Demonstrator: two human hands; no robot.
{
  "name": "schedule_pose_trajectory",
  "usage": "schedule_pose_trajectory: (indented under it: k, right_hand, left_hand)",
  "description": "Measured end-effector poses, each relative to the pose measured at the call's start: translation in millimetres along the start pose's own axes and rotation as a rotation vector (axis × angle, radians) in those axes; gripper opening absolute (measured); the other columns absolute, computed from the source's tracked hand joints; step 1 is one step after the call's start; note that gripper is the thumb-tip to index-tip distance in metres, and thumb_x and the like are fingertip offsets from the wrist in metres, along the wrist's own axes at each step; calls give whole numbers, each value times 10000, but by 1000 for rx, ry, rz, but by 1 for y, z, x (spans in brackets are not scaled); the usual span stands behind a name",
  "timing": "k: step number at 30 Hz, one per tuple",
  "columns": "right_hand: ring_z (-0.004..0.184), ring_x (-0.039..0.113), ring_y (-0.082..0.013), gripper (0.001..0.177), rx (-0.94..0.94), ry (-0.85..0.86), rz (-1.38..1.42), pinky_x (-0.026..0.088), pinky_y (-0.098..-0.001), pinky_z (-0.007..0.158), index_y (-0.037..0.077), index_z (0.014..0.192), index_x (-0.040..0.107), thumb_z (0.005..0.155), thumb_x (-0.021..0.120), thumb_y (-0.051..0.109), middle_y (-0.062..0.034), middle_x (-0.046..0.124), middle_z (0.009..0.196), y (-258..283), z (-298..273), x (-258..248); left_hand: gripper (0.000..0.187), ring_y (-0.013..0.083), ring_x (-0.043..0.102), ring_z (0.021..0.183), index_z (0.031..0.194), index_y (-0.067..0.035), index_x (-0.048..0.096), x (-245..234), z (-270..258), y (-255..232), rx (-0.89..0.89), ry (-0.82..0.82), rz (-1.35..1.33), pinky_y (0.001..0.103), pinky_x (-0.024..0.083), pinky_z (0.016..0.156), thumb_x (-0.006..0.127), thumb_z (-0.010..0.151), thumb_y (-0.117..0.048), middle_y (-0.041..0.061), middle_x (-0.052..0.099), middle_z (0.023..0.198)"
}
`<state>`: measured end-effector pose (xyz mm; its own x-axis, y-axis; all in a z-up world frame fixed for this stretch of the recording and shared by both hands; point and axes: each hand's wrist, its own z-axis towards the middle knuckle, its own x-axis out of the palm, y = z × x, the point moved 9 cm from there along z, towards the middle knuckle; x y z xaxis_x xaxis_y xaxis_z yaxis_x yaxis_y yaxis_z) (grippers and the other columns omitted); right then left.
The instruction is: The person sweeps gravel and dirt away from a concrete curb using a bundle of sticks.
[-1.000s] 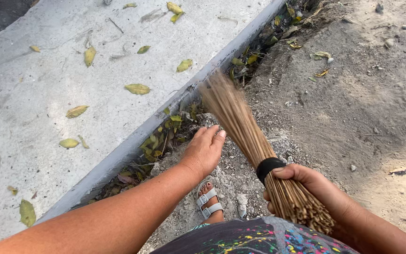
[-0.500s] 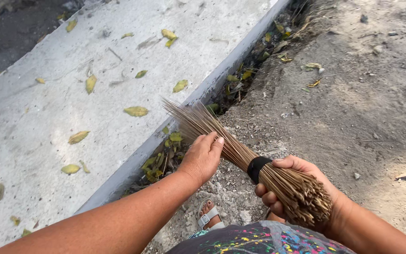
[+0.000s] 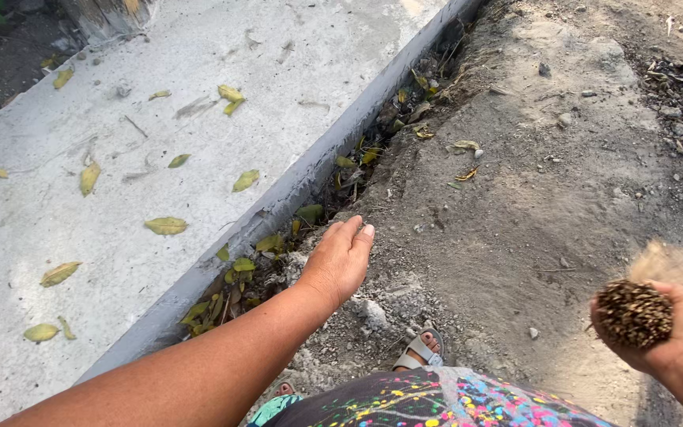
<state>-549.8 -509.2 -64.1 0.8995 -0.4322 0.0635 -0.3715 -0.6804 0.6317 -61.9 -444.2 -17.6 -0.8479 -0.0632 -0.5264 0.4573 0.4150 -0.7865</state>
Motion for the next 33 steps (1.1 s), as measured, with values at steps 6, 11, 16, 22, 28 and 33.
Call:
schedule_pose_trajectory:
  k: [6,11,16,22,28,33]
  right_hand:
    - [858,691,-160,324,124,-122,342,646,-285,664,140,1180,661,1033,456,344,-83,674,1026,21,61,10]
    - [634,656,-250,194,511,329,-24,612,-385,592,125,877,593,844,683,294,-77,637,757,-74,-11,165]
    - [578,680,-243,340,673,574,-197,612,-365,511,25,933,646,751,686,309,-146,701,740,-42,-71,203]
    - [578,700,-293,373,359,532,-483,593,-384,497,21,999,642,734,694,277,-189,731,764,23,-23,187]
    - [610,672,-281,313,131,171,-442,585,-390,547,55,1012,596,824,651,299,-158,664,762,136,85,151]
    - [664,662,-223,255,154,39,-244,594,-353,576,132,1030,560,880,550,338,-77,654,826,153,145,212]
  left_hand:
    - [617,348,487,1373,1467,-73,490,44,29,-45,9,-11,35,419,368,1147,409,1009,-478,162,510,1474]
    - [603,361,459,1375,1459,-64,490,65,50,-79,55,-26,55,433,351,1132,429,1015,-468,175,480,1479]
    - [572,350,540,1310,1414,-103,554,82,72,-95,69,26,91,433,409,1094,401,991,-458,149,562,1421]
    - [567,365,522,1316,1395,-89,565,115,126,-112,155,4,81,446,406,1086,439,990,-465,150,564,1416]
    - [575,365,523,1322,1402,-69,552,101,191,-134,184,-24,4,434,408,1103,433,1007,-469,163,560,1416]
    - [586,392,430,1367,1440,-77,524,60,233,-111,86,-116,7,458,347,1112,463,1018,-478,215,440,1486]
